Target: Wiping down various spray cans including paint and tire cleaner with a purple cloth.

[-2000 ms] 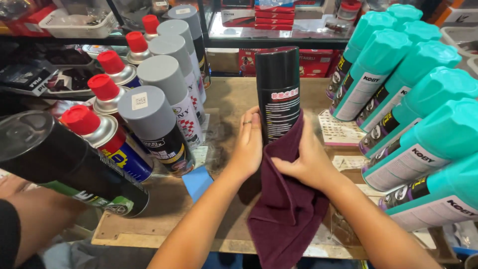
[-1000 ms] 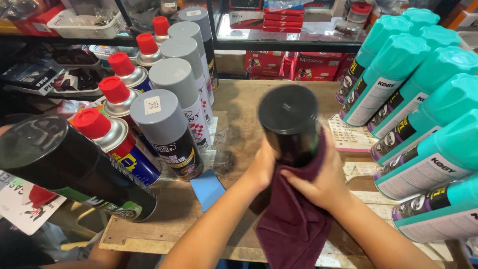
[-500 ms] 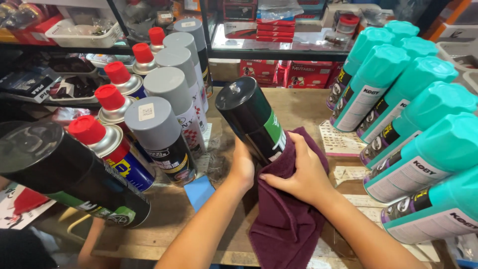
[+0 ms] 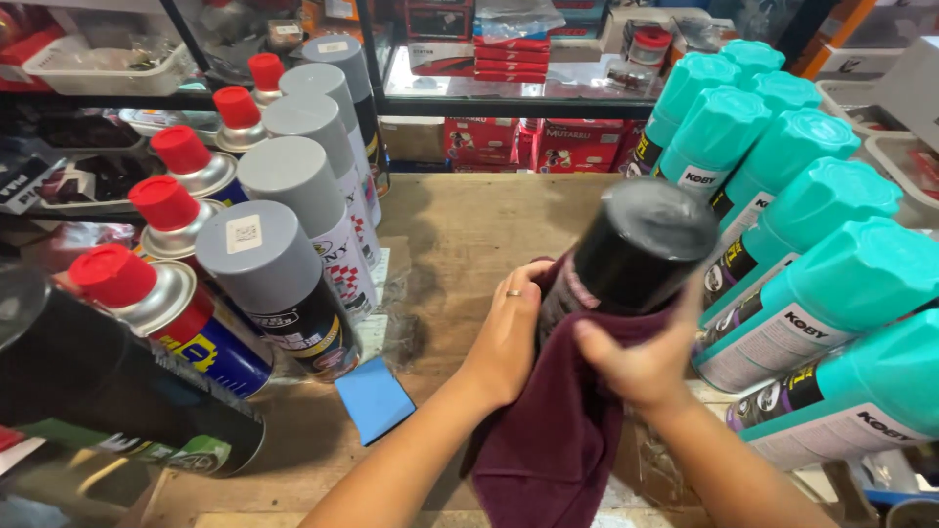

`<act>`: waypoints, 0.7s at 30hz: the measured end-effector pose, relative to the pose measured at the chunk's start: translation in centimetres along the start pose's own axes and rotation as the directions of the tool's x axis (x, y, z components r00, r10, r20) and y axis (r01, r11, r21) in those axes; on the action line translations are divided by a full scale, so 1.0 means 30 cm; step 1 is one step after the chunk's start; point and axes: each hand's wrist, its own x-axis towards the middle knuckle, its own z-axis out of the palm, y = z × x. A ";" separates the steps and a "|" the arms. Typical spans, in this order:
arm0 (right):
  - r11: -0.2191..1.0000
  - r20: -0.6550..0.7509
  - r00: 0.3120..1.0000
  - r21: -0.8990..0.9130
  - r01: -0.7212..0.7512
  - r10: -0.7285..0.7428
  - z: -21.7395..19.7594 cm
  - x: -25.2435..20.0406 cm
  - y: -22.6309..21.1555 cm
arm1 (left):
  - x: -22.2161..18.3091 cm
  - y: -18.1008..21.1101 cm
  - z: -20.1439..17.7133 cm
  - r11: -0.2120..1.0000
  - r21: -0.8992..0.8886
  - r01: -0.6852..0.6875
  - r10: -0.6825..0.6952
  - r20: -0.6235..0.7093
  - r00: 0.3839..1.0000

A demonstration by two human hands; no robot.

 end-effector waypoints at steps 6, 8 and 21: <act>0.984 -0.115 0.978 0.037 0.176 -0.171 -0.069 0.053 -0.042 | 0.004 -0.006 0.006 0.988 0.156 -0.006 -0.005 0.067 0.998; 0.985 -0.055 0.992 -0.136 0.104 -0.112 -0.088 0.078 -0.134 | 0.009 0.009 0.009 0.984 0.175 -0.024 0.021 0.017 1.000; 0.972 0.002 0.973 0.023 0.232 -0.232 -0.093 0.204 -0.265 | 0.004 0.033 0.012 0.964 0.239 -0.115 0.123 -0.020 0.992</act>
